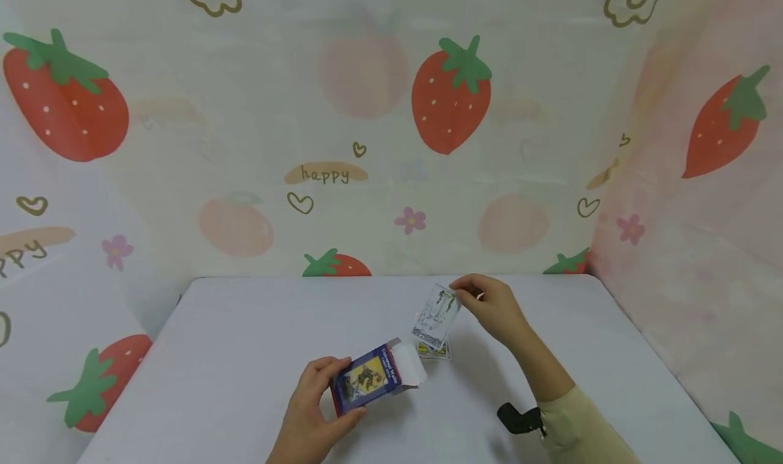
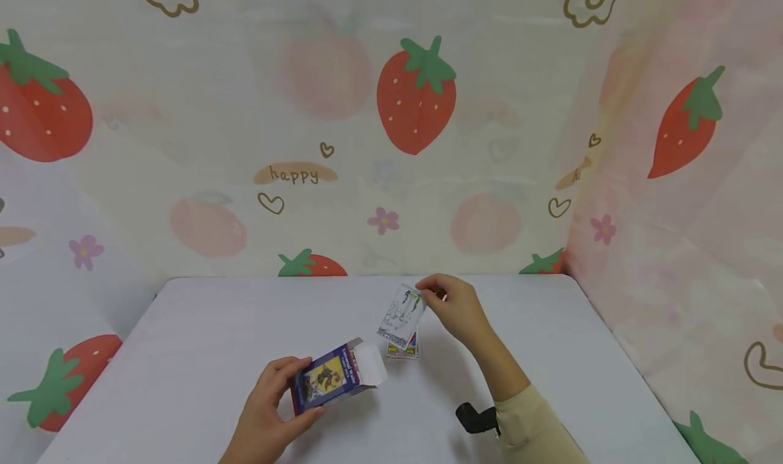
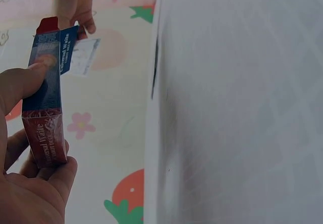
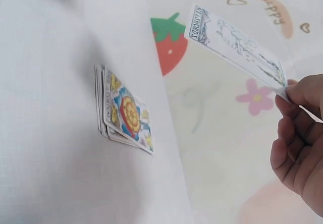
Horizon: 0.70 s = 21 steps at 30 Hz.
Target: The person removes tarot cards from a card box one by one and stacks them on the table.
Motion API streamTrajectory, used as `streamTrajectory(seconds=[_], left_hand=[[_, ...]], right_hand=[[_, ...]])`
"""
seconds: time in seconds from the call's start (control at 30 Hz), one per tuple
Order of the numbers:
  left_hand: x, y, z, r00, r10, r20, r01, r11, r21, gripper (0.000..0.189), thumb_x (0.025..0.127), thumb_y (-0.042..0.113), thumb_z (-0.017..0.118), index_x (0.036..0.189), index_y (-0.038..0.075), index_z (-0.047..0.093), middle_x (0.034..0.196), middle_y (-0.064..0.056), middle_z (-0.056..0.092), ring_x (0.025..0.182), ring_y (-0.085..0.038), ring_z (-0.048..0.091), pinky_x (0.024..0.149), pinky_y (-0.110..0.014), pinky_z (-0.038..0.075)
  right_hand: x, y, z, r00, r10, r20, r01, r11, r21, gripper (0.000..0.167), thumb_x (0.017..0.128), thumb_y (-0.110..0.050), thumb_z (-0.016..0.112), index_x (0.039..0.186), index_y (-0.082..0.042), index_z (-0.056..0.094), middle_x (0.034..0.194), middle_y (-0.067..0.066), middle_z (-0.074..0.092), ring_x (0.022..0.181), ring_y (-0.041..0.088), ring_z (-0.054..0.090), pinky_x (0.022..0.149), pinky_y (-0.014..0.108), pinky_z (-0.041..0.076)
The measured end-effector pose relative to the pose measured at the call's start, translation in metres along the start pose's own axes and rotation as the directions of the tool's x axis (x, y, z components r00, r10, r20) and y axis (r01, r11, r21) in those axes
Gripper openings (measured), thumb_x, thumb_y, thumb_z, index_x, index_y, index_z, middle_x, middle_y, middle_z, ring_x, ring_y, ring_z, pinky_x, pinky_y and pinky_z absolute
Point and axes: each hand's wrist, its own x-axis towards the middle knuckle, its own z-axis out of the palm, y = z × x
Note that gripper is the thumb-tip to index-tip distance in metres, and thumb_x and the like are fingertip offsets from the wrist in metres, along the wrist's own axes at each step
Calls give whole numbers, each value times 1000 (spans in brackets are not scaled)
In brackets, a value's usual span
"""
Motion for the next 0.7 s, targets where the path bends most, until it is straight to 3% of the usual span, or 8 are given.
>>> streamTrajectory(seconds=[0.33, 0.7], left_hand=[[-1, -2, 0, 1000, 13, -18, -13, 1000, -9, 73, 73, 19, 94, 138, 24, 61, 132, 5, 51, 116, -15, 53, 105, -46, 52], [0, 0, 0, 1000, 2, -7, -2, 1000, 1, 72, 75, 24, 94, 138, 25, 61, 134, 5, 50, 117, -18, 53, 105, -48, 52]], right_hand=[[12, 16, 15, 999, 3, 37, -3, 1000, -1, 12, 99, -12, 66, 106, -14, 75, 95, 1, 71, 82, 19, 59, 62, 27, 49], [23, 34, 30, 998, 36, 54, -35, 999, -16, 12, 99, -12, 66, 106, -13, 75, 96, 2, 71, 85, 17, 59, 69, 29, 49]])
